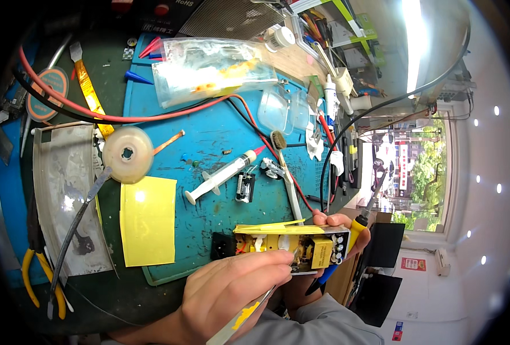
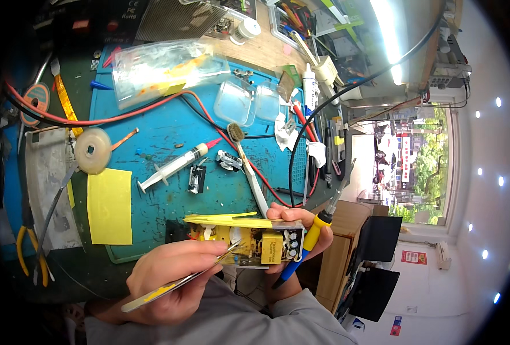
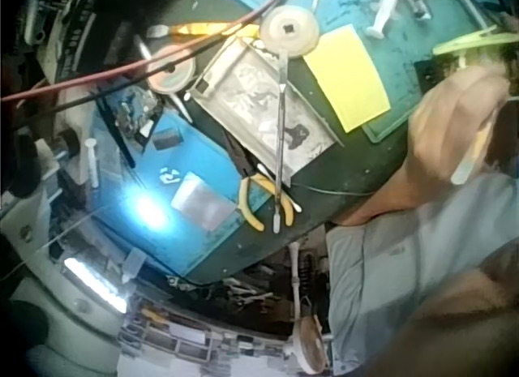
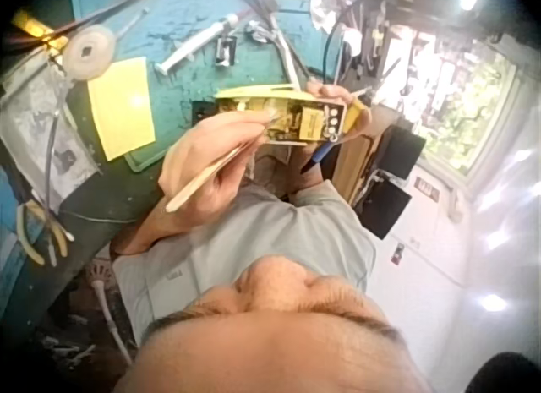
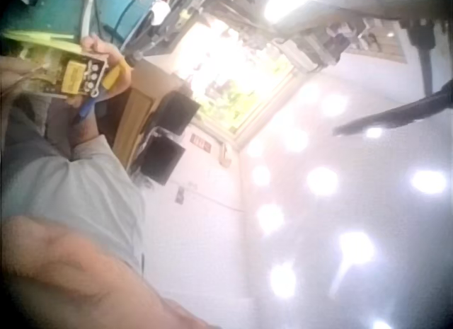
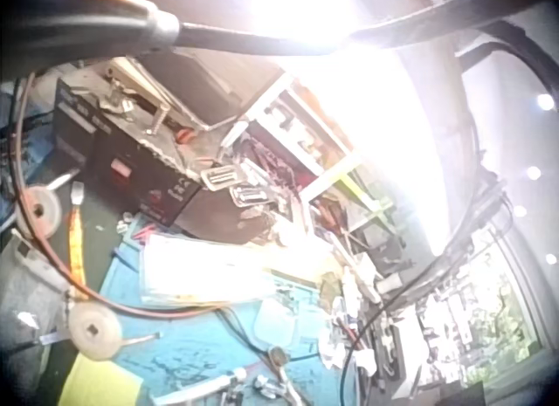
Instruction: The person uses a soldering iron and tweezers to work on a small electronic circuit board. They apply solder to specific points on the board and manipulate small components with precision tools. The task involves repeated heating and placement of solder on the circuit board.
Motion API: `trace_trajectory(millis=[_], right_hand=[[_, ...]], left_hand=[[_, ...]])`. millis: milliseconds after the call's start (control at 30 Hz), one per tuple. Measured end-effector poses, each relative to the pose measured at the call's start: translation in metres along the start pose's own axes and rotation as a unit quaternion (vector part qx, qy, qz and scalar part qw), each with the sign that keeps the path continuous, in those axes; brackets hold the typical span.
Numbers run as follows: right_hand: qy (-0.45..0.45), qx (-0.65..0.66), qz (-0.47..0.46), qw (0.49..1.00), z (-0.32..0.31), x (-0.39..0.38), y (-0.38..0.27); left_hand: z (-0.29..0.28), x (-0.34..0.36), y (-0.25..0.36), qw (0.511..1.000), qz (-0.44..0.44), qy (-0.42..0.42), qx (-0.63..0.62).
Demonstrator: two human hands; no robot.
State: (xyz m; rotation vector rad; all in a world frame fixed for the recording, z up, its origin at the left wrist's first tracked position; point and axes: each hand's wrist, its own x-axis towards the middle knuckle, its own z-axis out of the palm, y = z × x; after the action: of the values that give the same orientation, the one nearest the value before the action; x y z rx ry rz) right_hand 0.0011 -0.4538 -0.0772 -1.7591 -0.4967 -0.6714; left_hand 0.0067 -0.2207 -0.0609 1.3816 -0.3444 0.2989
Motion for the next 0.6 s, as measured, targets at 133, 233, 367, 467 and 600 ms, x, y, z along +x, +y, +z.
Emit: trace_trajectory(millis=[133, 233, 367, 467, 600], right_hand=[[-0.010, -0.005, -0.009, 1.000, 0.001, 0.002, -0.008], [-0.038, -0.017, -0.017, 0.999, 0.007, 0.010, -0.016], [-0.090, -0.024, -0.033, 0.995, 0.011, 0.021, -0.025], [-0.132, -0.032, -0.037, 0.990, 0.012, 0.028, -0.032], [-0.187, -0.076, -0.085, 0.976, 0.006, 0.038, -0.032]], left_hand=[[0.003, 0.002, 0.001, 0.999, 0.002, -0.034, -0.018], [0.001, 0.003, -0.003, 0.998, -0.001, -0.031, -0.052], [0.002, 0.004, 0.002, 0.998, 0.008, -0.022, -0.052], [0.002, 0.002, 0.004, 0.998, 0.006, -0.013, -0.059], [0.006, -0.006, 0.005, 0.999, 0.004, 0.002, -0.053]])
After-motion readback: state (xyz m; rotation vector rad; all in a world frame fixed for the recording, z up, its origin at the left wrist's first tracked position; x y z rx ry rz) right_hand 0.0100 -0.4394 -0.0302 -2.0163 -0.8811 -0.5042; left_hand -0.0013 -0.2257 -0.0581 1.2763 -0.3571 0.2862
